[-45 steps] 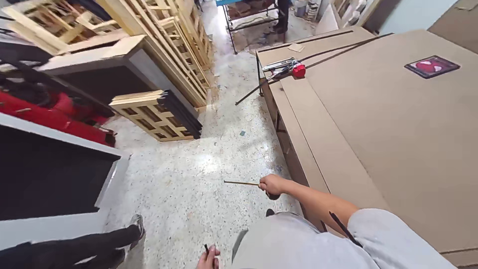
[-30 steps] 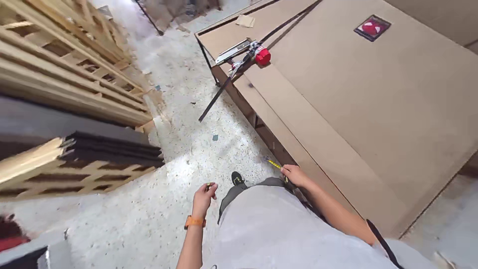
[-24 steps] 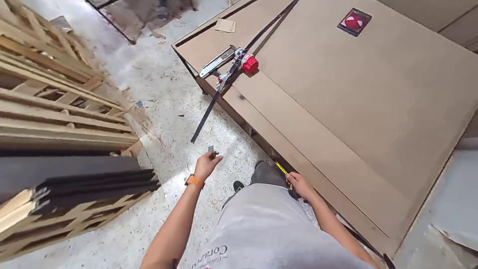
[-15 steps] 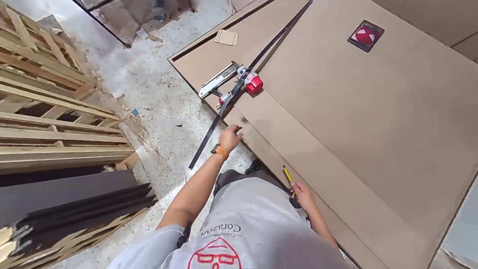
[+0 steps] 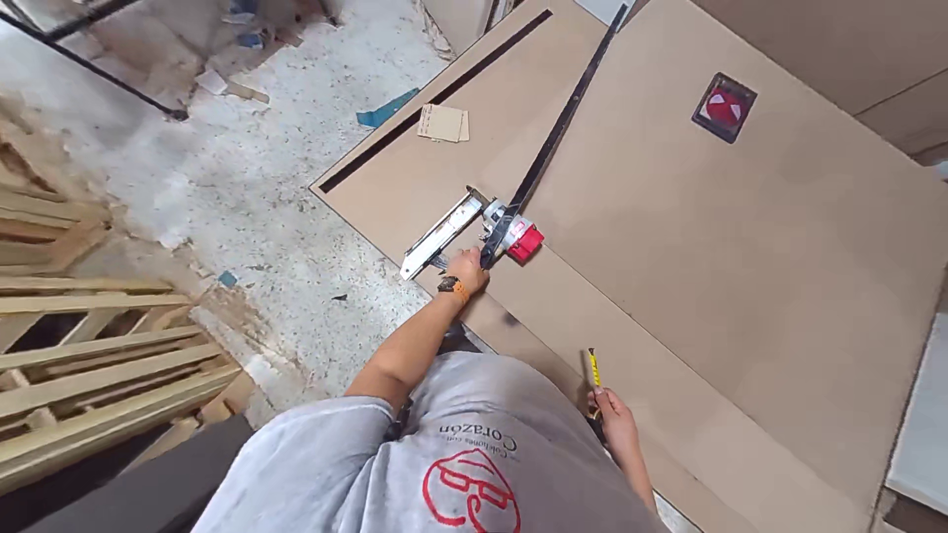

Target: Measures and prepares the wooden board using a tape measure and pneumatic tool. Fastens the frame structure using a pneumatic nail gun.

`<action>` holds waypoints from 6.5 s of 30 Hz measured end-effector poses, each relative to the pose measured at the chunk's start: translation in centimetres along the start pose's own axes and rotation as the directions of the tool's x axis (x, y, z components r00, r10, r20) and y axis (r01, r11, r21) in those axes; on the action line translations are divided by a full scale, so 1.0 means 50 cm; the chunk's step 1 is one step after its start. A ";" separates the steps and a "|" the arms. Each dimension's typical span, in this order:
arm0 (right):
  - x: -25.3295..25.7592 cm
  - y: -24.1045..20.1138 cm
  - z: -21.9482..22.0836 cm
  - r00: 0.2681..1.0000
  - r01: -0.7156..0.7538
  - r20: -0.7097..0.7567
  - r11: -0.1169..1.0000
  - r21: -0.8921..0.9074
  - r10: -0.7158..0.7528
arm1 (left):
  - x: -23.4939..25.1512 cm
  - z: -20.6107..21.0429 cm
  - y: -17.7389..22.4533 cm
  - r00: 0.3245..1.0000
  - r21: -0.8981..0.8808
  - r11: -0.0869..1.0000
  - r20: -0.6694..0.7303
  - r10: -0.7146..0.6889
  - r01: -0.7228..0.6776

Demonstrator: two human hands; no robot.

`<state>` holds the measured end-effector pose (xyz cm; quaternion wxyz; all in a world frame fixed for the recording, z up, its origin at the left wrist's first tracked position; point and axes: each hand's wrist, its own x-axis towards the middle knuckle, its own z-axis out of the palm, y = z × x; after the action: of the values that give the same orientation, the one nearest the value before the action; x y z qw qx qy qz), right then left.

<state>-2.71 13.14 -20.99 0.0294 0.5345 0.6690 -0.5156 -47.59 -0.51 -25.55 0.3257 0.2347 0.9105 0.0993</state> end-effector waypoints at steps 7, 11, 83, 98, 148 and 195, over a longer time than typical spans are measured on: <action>0.070 -0.234 0.192 0.988 0.082 0.147 0.976 -0.202 -0.052 | 0.064 -0.181 -0.149 0.990 0.089 0.987 0.068 0.125 -0.131; 0.146 -0.361 0.264 0.953 0.202 0.283 0.928 -0.312 -0.112 | 0.119 -0.273 -0.224 0.980 0.161 0.966 0.047 0.195 -0.200; 0.797 -0.606 0.161 0.958 0.286 0.273 0.368 -0.885 -0.087 | 0.115 -0.161 -0.283 0.882 -0.774 0.632 -0.312 -0.354 -0.020; 0.786 -0.565 0.173 0.967 0.254 0.213 0.440 -0.861 -0.141 | 0.218 -0.092 -0.044 0.968 -0.754 0.610 -0.228 0.104 -0.244; 0.796 -0.594 0.188 0.978 0.207 0.185 0.434 -0.877 -0.093 | 0.266 -0.008 -0.001 0.968 -0.624 0.745 -0.216 0.127 -0.237; 0.320 -0.429 0.161 0.907 0.420 0.232 0.778 -0.468 -0.351 | -0.488 0.003 -0.134 0.903 -0.349 0.937 -0.392 -0.175 0.031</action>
<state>-29.64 20.50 -20.04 0.1068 0.3238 0.8723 -0.3504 -33.37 -18.35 -14.58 0.1634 0.1002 0.9399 0.2825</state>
